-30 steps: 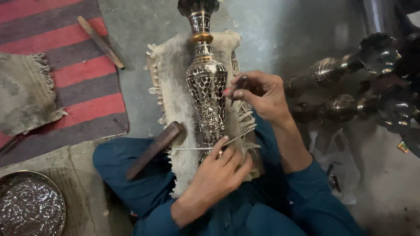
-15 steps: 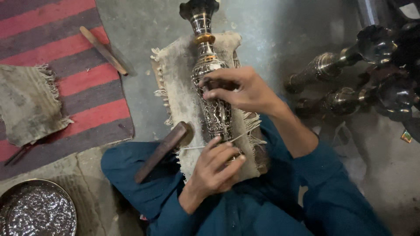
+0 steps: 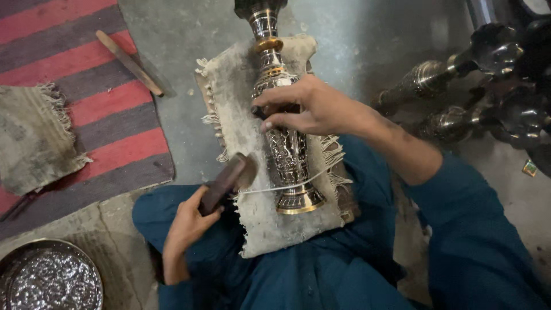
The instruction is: The person uses a small chisel and a wooden mallet to engrave intricate patterns onto a silver-colored metal vase. The vase is secured on a cloth pad on the person's lap, and the person repeatedly strikes the chisel to create detailed designs.
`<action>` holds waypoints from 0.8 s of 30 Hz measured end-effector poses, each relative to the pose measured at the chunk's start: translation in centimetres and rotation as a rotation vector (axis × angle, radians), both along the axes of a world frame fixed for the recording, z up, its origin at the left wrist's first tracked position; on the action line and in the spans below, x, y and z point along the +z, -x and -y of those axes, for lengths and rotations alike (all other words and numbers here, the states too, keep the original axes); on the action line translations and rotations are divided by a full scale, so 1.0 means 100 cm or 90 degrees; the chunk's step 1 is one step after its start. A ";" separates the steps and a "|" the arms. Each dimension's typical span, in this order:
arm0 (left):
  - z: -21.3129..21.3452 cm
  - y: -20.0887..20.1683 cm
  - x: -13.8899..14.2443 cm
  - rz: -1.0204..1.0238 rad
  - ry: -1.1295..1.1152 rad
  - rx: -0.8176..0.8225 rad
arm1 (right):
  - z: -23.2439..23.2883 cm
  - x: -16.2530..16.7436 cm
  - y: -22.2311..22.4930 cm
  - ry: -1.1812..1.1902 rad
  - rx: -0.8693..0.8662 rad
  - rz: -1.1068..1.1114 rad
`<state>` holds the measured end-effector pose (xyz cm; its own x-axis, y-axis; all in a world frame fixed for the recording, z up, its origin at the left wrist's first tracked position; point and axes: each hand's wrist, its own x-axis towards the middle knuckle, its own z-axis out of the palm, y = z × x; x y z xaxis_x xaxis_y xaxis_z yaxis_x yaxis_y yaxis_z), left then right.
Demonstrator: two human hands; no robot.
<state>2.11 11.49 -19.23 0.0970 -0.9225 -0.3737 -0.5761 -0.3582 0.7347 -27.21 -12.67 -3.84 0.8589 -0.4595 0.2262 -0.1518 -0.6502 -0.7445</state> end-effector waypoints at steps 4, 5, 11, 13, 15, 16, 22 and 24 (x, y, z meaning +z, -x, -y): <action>0.003 0.024 0.003 -0.160 0.120 0.111 | 0.000 -0.001 -0.002 -0.009 0.021 0.020; 0.008 0.031 0.008 -0.177 0.171 0.128 | 0.001 -0.001 -0.002 -0.009 0.017 0.008; 0.027 0.051 0.057 -0.120 0.268 0.175 | 0.004 -0.001 -0.004 -0.015 0.058 0.022; 0.035 0.053 0.069 -0.086 0.220 0.198 | 0.005 -0.001 -0.004 -0.008 0.052 0.012; 0.042 0.053 0.075 -0.005 0.275 0.170 | 0.005 0.000 -0.005 0.005 0.043 0.003; 0.045 0.052 0.077 0.035 0.303 0.155 | 0.004 0.000 -0.005 0.007 0.041 0.000; 0.053 0.052 0.075 -0.161 0.422 0.191 | 0.001 0.001 -0.007 0.005 0.028 -0.002; 0.053 0.050 0.079 -0.192 0.416 0.189 | 0.000 0.001 -0.007 0.001 0.030 -0.005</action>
